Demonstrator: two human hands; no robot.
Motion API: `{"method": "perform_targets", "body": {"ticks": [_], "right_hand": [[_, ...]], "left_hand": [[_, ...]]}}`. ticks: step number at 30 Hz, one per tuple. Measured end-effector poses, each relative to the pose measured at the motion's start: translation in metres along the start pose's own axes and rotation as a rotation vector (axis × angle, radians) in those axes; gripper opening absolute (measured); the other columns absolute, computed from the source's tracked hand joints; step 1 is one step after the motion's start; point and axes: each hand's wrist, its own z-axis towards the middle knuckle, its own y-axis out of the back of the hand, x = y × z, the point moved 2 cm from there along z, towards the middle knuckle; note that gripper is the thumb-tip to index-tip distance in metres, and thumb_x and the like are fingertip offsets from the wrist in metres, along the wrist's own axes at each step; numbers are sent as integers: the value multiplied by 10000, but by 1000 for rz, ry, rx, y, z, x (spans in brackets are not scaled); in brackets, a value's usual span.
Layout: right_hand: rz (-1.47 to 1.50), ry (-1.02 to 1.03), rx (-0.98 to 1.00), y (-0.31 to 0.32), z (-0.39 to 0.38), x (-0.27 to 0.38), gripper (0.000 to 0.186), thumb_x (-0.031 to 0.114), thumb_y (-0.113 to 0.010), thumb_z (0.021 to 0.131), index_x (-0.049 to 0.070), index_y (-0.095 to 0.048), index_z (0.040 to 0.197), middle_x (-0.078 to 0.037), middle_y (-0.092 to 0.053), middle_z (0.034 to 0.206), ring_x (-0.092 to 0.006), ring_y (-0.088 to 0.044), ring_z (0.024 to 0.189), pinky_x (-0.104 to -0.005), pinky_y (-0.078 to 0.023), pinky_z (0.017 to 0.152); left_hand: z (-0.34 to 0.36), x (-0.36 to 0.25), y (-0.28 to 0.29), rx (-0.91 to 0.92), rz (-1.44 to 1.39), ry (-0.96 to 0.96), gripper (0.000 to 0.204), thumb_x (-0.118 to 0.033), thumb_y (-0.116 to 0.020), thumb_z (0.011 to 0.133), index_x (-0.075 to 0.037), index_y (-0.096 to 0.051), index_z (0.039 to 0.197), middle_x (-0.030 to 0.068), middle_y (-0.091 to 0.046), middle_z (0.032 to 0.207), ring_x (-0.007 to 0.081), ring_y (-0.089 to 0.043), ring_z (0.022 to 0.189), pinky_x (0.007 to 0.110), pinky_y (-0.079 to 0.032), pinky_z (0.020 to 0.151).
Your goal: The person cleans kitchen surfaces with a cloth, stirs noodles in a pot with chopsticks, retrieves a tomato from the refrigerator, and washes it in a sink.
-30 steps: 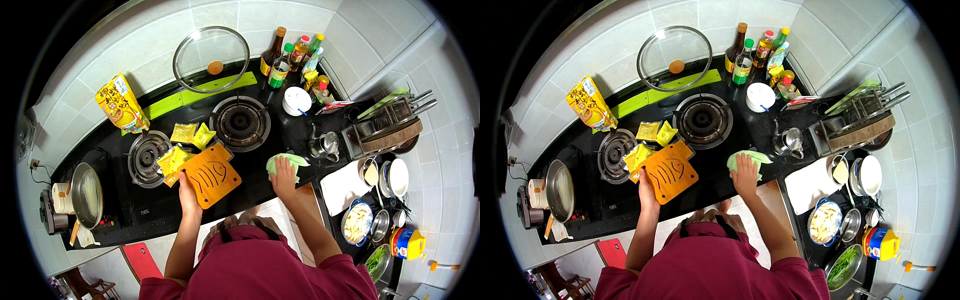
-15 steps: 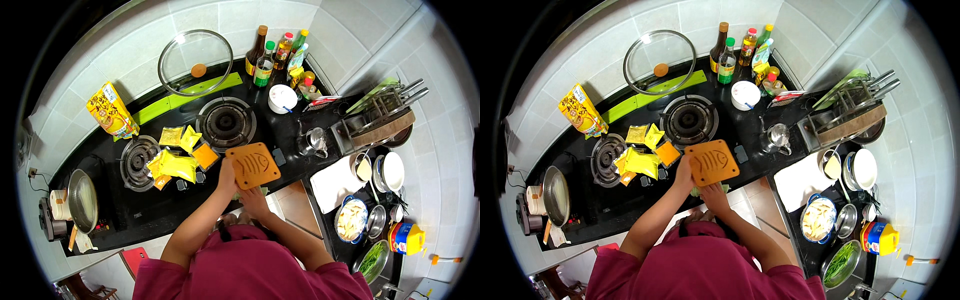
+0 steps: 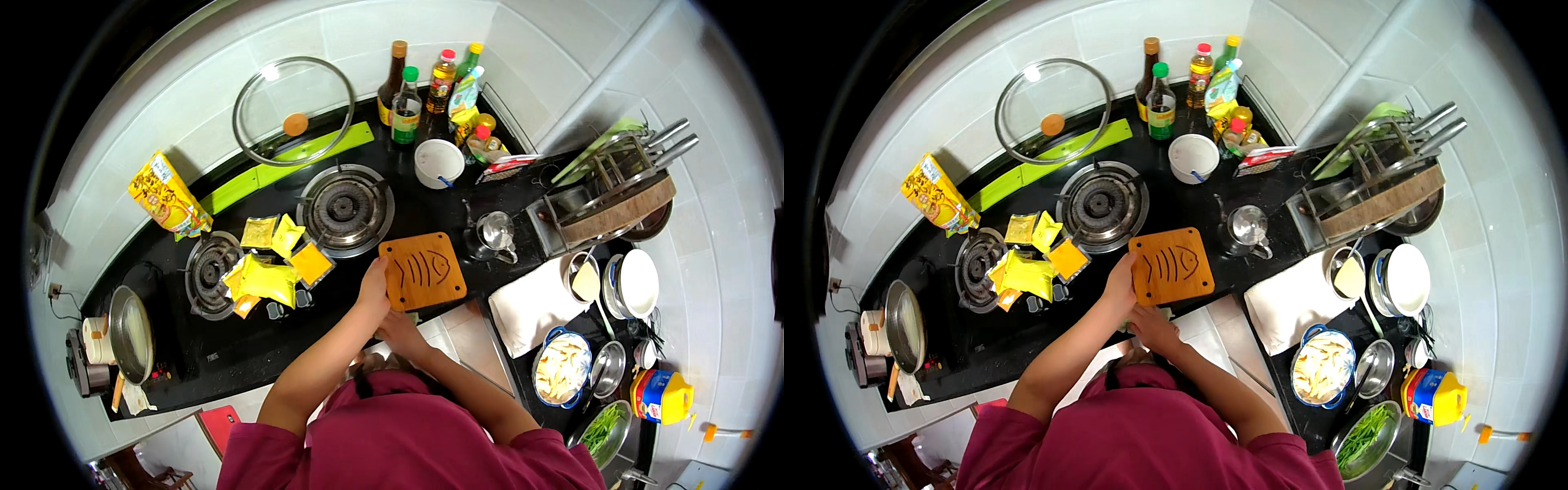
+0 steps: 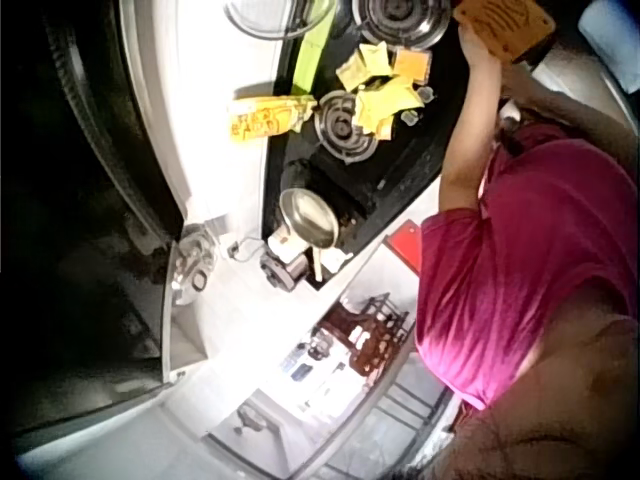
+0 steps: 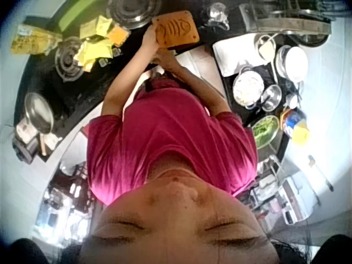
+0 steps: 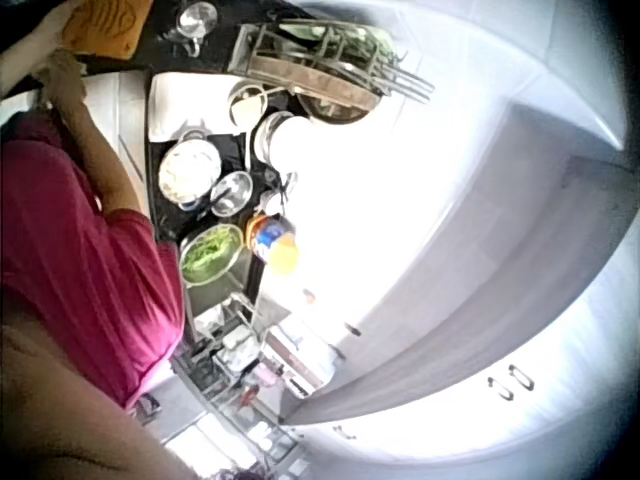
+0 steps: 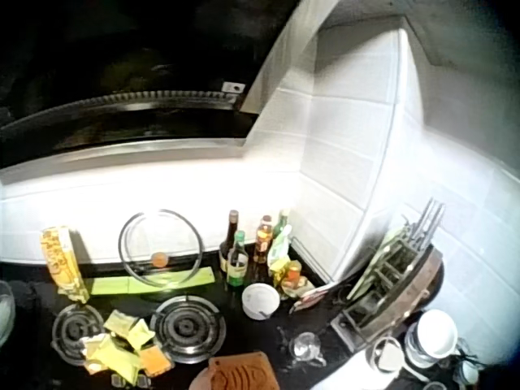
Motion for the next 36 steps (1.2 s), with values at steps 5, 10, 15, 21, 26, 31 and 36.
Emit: {"method": "perform_targets", "body": {"ticks": [5, 10, 15, 21, 26, 31, 36], "right_hand": [[41, -266, 57, -29, -9, -41, 379, 205, -526, 754, 113, -482, 1120, -104, -502, 1125, -284, -440, 1068, -386, -331, 911], [29, 96, -10, -21, -3, -28, 374, 232, -488, 779, 40, -475, 1100, -118, -478, 1140, -254, -414, 1114, -354, -311, 944], [112, 112, 44, 12, 2, -3, 385, 212, -497, 764, 61, -479, 1118, -108, -474, 1162, -248, -404, 1128, -358, -301, 953], [65, 117, 3, -2, 5, -13, 377, 134, -550, 726, 82, -502, 1096, -95, -499, 1136, -262, -440, 1082, -368, -334, 914], [141, 119, -40, -7, 8, -21, 389, 120, -558, 713, 73, -498, 1095, -123, -530, 1073, -289, -481, 1020, -361, -367, 877], [369, -202, -272, 1, 6, -14, 334, 133, -535, 770, 45, -478, 1087, -133, -527, 996, -263, -504, 944, -319, -381, 839], [161, -435, -750, 51, 30, -33, 368, 137, -479, 816, 24, -429, 1162, -142, -473, 1128, -272, -450, 1043, -338, -351, 875]], "left_hand": [[-8, 38, -32, -2, 189, 256, 314, -199, -355, 868, -10, -474, 1089, 118, -550, 1072, 251, -544, 954, 393, -420, 845], [1, 102, -61, 154, 172, 456, 272, -164, -338, 847, -56, -481, 1052, 105, -557, 1020, 236, -552, 911, 381, -437, 786], [12, 157, -94, 244, 290, 383, 289, -128, -340, 833, -102, -425, 1108, 86, -545, 1022, 200, -552, 890, 361, -431, 773], [15, 194, -108, 327, 374, 403, 285, -83, -439, 830, -131, -423, 1110, 82, -554, 1002, 205, -573, 873, 356, -482, 732], [14, 180, -102, 322, 1084, 331, 271, -193, -502, 776, -75, -519, 1019, 72, -591, 815, 147, -576, 667, 274, -477, 570], [-14, 111, -81, 410, 1264, -167, 271, -171, -497, 808, -5, -508, 1022, 148, -584, 861, 231, -590, 739, 305, -467, 651], [-48, 4, -44, 217, 1113, -744, 174, -84, -487, 817, -25, -536, 973, 144, -586, 877, 223, -595, 774, 293, -458, 667]]}}
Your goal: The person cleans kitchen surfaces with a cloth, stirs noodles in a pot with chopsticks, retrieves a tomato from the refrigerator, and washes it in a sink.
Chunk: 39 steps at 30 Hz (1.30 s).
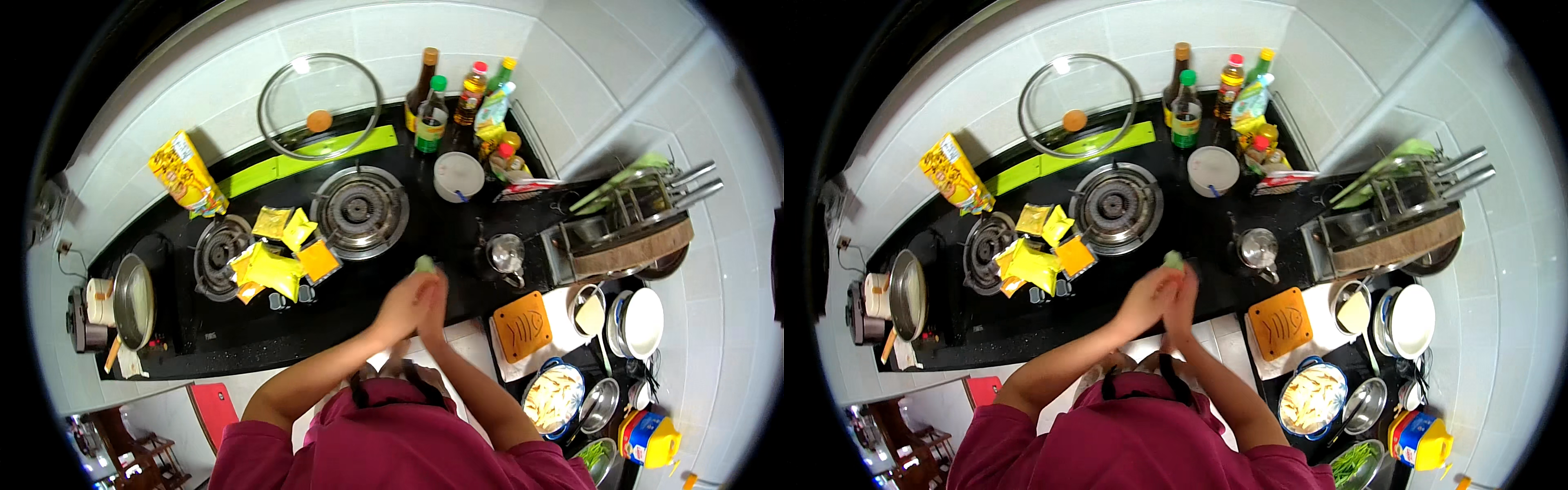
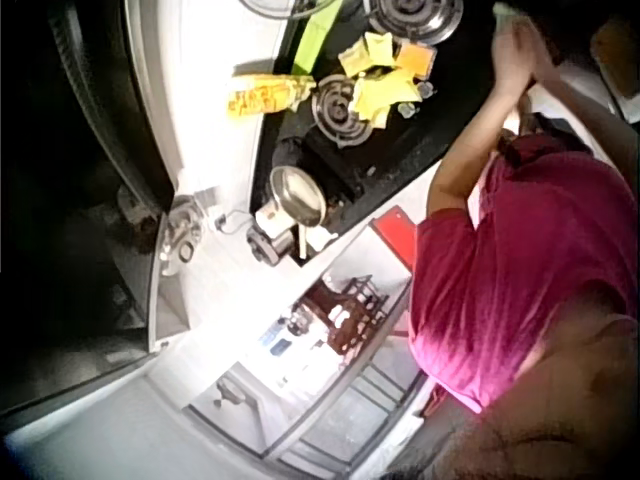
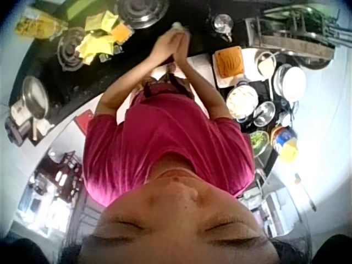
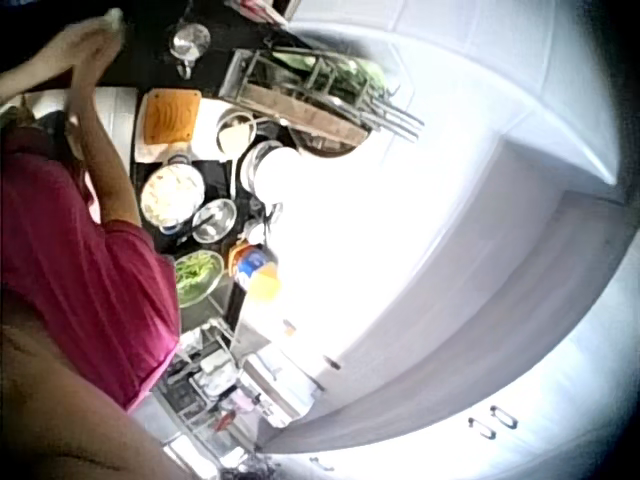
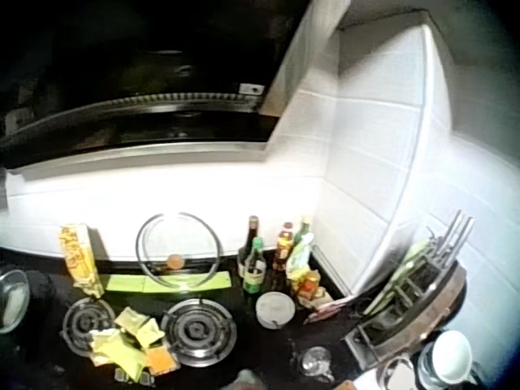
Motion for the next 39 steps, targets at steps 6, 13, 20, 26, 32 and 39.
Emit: {"method": "perform_targets", "body": {"ticks": [6, 13, 20, 26, 32, 39], "right_hand": [[-682, 499, 71, -2, 32, 29, 487, 204, -523, 788, 52, -390, 1231, -100, -443, 1207, -259, -385, 1147, -381, -292, 934], [-717, 404, 194, -18, -23, 4, 366, 180, -508, 775, 46, -469, 1113, -108, -506, 1064, -279, -454, 1006, -406, -329, 875], [-58, -6, 36, 24, -29, 34, 304, 151, -476, 841, 53, -450, 1127, -114, -519, 1032, -232, -482, 987, -323, -373, 826], [366, -175, -66, 46, -36, 28, 346, 155, -462, 860, 19, -401, 1173, -109, -496, 1052, -196, -478, 949, -320, -386, 819], [505, -231, -63, 38, -62, -82, 338, 151, -466, 861, 5, -402, 1160, -100, -498, 1084, -183, -468, 990, -292, -387, 816], [550, -429, -108, 85, -36, -11, 261, 183, -424, 877, -2, -470, 1055, -85, -529, 958, -151, -496, 870, -266, -394, 758]], "left_hand": [[-10, 33, 78, -199, 38, 96, 132, -54, -466, 835, -9, -536, 937, 102, -598, 759, 175, -584, 681, 264, -452, 631], [0, 8, 21, 266, -377, 218, 190, -114, -467, 854, -3, -557, 980, 62, -585, 888, 112, -540, 861, 226, -428, 739], [21, -36, -111, 603, -498, 551, 637, -382, -534, 814, 12, -290, 1251, 154, -450, 1162, 238, -494, 1013, 340, -450, 799], [49, -11, -179, 252, -1135, 1055, 590, -273, -639, 759, -75, -297, 1198, 192, -379, 1105, 312, -458, 1000, 423, -421, 870], [65, -2, -199, 205, -1349, 1095, 502, -322, -686, 716, -66, -358, 995, 226, -289, 1157, 339, -391, 1061, 468, -402, 883], [67, 29, -153, 46, -822, 1036, 622, -396, -654, 726, -74, -328, 1147, 147, -373, 942, 263, -480, 739, 399, -484, 692]]}}
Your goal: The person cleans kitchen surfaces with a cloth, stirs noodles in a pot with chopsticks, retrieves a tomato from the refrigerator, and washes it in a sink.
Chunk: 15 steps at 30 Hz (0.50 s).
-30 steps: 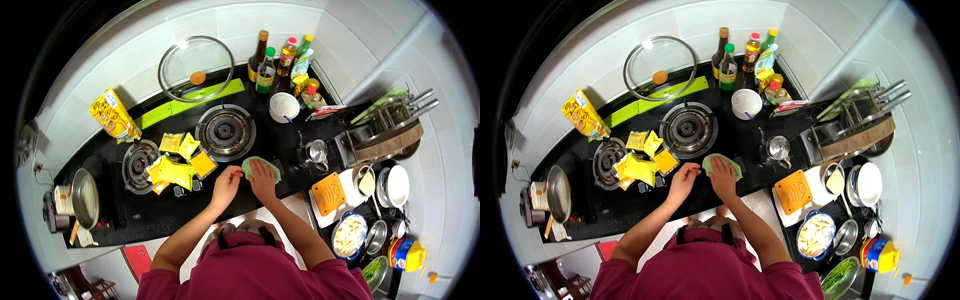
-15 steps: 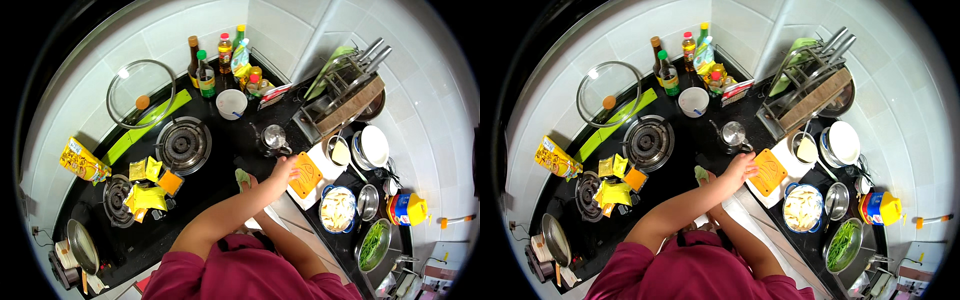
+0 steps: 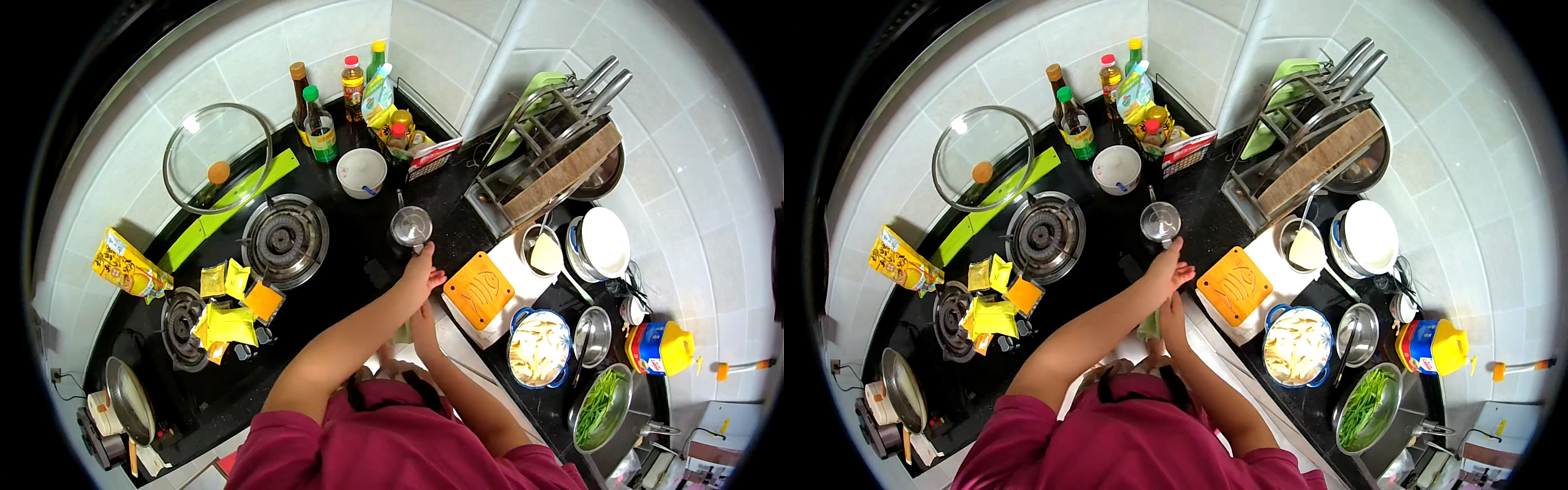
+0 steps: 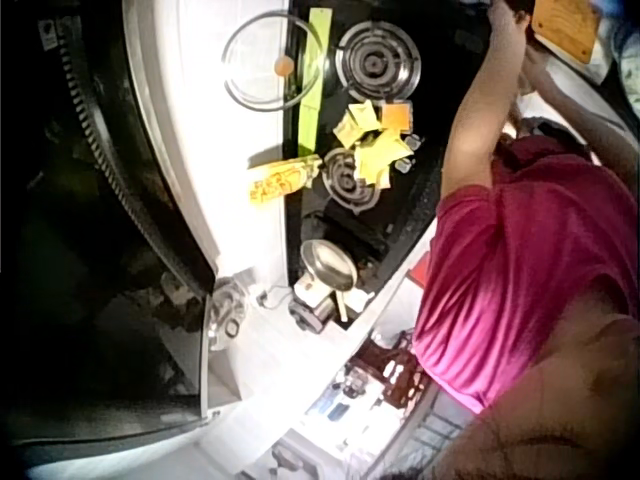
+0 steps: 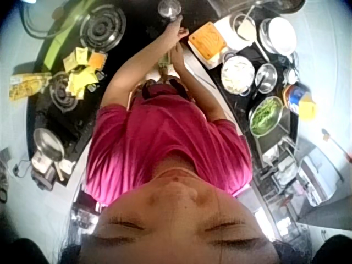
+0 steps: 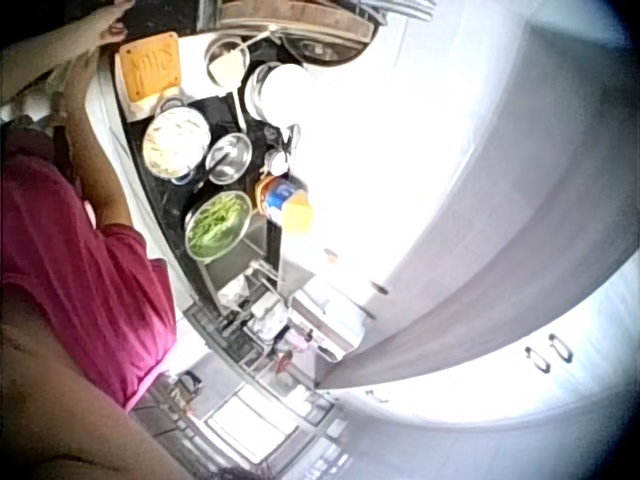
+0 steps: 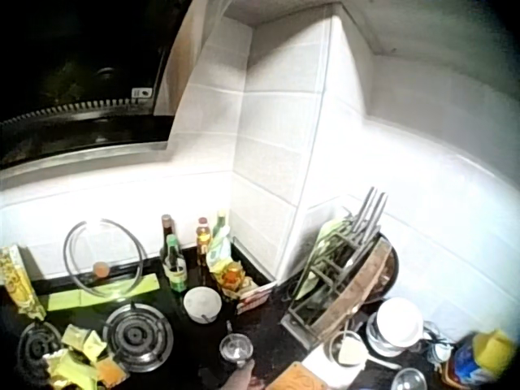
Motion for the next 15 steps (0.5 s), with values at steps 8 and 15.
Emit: {"method": "perform_targets", "body": {"ticks": [8, 15], "right_hand": [[30, -70, 35, 10, -3, 17, 221, 217, -406, 898, 37, -499, 988, -26, -523, 874, -75, -470, 771, -228, -387, 691], [106, 47, -298, 44, 57, 27, 318, 256, -417, 893, -33, -481, 1008, -90, -527, 894, -162, -482, 815, -283, -392, 735]], "left_hand": [[-26, -31, 24, 104, 161, -13, 456, -326, -659, 727, -80, -401, 1011, 98, -407, 830, 201, -468, 678, 307, -434, 591], [-71, -51, 31, 224, 290, -57, 295, -260, -610, 763, -77, -446, 926, 45, -432, 762, 142, -479, 631, 255, -420, 559]]}}
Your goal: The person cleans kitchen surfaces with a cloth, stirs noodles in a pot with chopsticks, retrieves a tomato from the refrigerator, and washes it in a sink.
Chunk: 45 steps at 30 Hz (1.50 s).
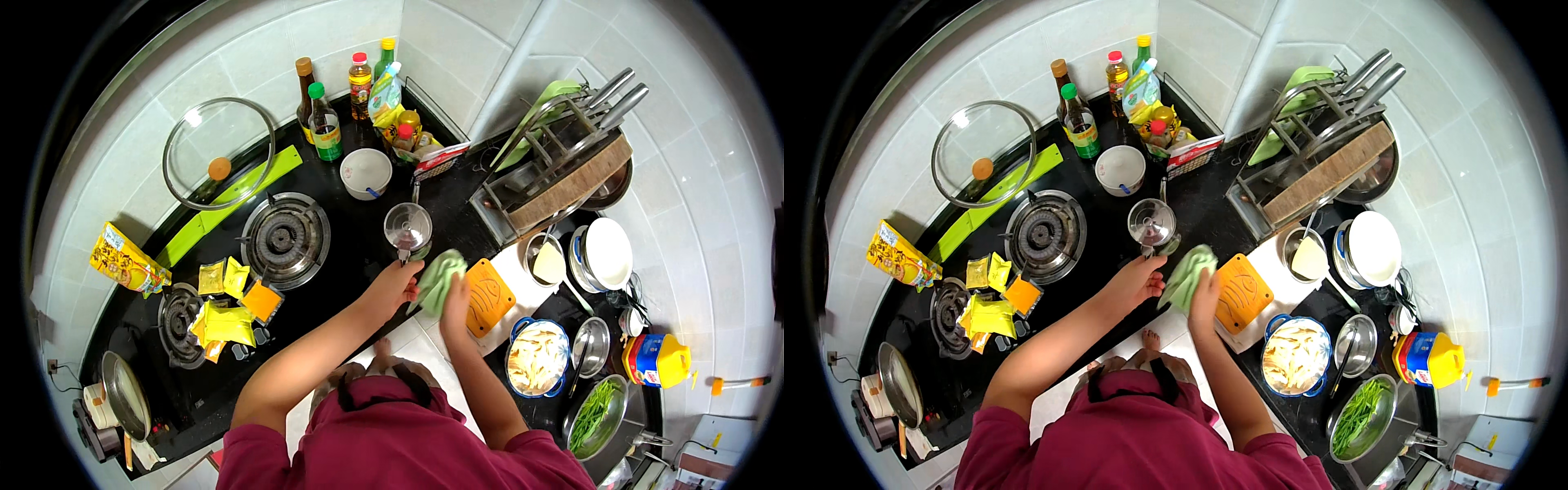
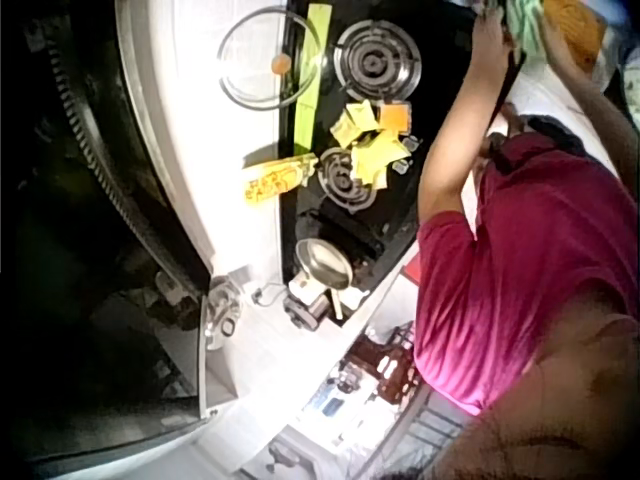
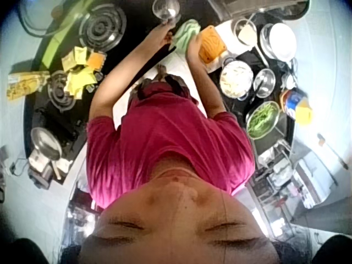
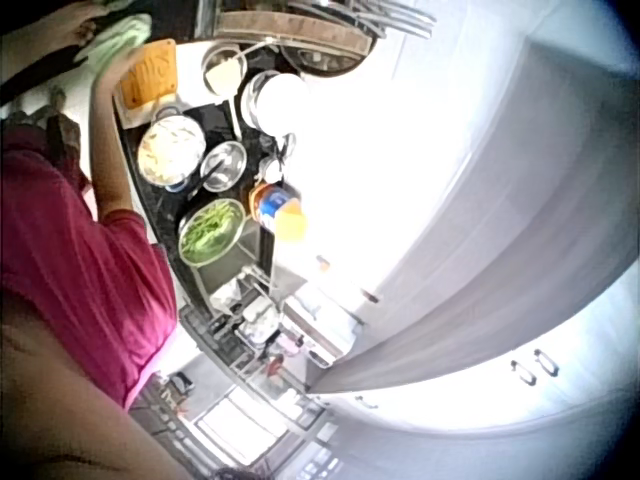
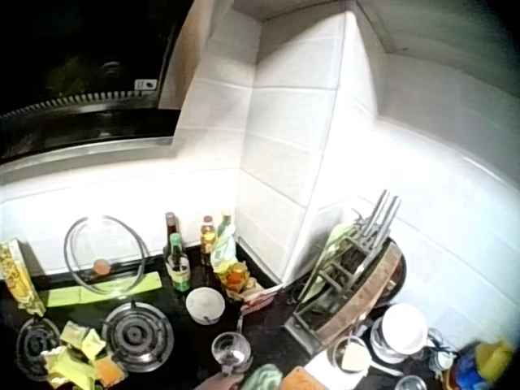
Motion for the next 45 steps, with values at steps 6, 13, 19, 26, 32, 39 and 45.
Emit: {"method": "perform_targets", "body": {"ticks": [6, 13, 19, 26, 32, 39, 45], "right_hand": [[-421, 472, -154, -12, 67, 38, 452, 208, -430, 869, -3, -329, 1255, -215, -406, 1196, -327, -412, 1066, -364, -314, 910], [-1270, 725, -367, -51, 116, -17, 553, 312, -520, 810, 57, -350, 1271, -217, -330, 1290, -376, -297, 1199, -507, -225, 958], [-1317, 763, -232, -79, 146, -3, 519, 307, -504, 818, 93, -358, 1267, -189, -331, 1295, -357, -281, 1211, -489, -212, 971], [-1267, 906, 126, -92, 133, -1, 524, 246, -546, 755, 95, -405, 1237, -171, -372, 1271, -346, -339, 1172, -479, -268, 943], [-1133, 1134, 443, -126, 49, -14, 485, 159, -552, 741, 87, -430, 1205, -146, -414, 1226, -326, -370, 1148, -430, -291, 945], [-1353, 952, 715, -57, 71, 22, 512, 161, -519, 793, 102, -354, 1274, -177, -346, 1297, -356, -314, 1201, -437, -272, 967], [-1394, 570, 497, -49, 132, 25, 530, 213, -463, 837, 194, -270, 1330, -103, -186, 1399, -291, -135, 1297, -438, -133, 1038]], "left_hand": [[-27, -8, 14, 7, 69, -33, 210, -214, -587, 782, -72, -455, 863, 26, -459, 747, 125, -490, 642, 235, -412, 551], [-45, -1, 48, -74, 52, -15, 208, -214, -596, 776, -88, -443, 839, 8, -456, 752, 104, -479, 647, 221, -401, 548], [-55, 0, 62, -115, 74, -51, 201, -200, -589, 781, -77, -450, 856, 5, -465, 778, 98, -476, 663, 219, -401, 549], [-57, 2, 73, -131, 15, -73, 193, -198, -589, 779, -84, -450, 850, 10, -467, 761, 109, -487, 651, 225, -402, 543], [-57, 1, 75, -144, 19, -89, 179, -188, -584, 783, -90, -445, 839, 11, -469, 740, 110, -490, 639, 232, -405, 540], [-62, 2, 93, -156, -8, -104, 157, -152, -573, 791, -69, -468, 874, 34, -506, 741, 140, -522, 646, 251, -414, 540], [-68, 0, 96, -184, 43, -80, 172, -193, -549, 813, -68, -462, 893, 38, -511, 744, 134, -523, 625, 246, -415, 528]]}}
